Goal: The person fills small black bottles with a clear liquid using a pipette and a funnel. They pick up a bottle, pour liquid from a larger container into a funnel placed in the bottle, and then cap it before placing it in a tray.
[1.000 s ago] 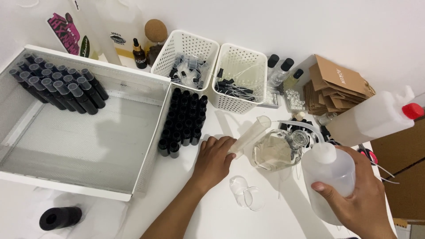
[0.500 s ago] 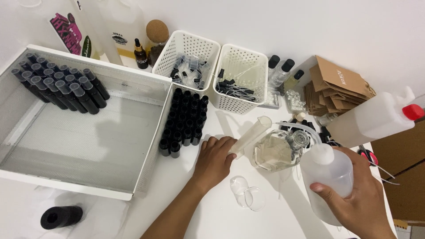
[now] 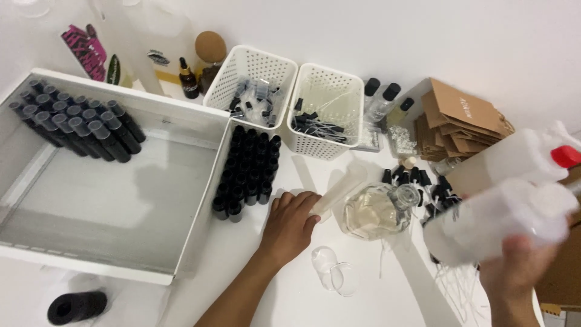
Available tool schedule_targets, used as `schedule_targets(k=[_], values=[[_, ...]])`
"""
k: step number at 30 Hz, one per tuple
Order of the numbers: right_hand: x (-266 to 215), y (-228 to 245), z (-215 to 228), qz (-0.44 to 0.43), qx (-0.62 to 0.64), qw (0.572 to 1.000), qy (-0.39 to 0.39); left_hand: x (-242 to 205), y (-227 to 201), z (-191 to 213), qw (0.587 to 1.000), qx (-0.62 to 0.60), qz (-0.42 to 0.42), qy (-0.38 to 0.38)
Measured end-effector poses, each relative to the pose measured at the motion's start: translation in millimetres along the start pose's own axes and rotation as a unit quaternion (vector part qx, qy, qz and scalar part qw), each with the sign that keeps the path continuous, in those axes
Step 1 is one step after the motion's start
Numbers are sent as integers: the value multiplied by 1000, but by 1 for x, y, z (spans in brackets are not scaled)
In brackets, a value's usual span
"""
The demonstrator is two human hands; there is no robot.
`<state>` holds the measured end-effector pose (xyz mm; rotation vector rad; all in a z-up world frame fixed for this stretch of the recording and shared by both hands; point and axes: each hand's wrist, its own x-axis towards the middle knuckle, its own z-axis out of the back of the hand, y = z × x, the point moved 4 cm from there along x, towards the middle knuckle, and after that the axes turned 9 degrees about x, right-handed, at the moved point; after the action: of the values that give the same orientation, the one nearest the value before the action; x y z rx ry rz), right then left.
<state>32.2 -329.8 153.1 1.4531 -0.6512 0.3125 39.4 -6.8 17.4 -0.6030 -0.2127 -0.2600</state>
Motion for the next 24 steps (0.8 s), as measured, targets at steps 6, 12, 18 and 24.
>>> schedule_targets(k=[6, 12, 18, 24], values=[[39, -65, -2, -61, -49, 995, 55, 2, 0, -2, 1000, -1, 3, 4], [50, -79, -50, -155, -135, 972, 114, 2, 2, -3, 1000, -8, 7, 9], [50, -112, -70, -220, -45, 962, 154, 1, 0, -1, 1000, -10, 9, 17], [47, -136, -77, -225, -43, 958, 171, 0, -1, 6, 1000, -13, -2, -13]])
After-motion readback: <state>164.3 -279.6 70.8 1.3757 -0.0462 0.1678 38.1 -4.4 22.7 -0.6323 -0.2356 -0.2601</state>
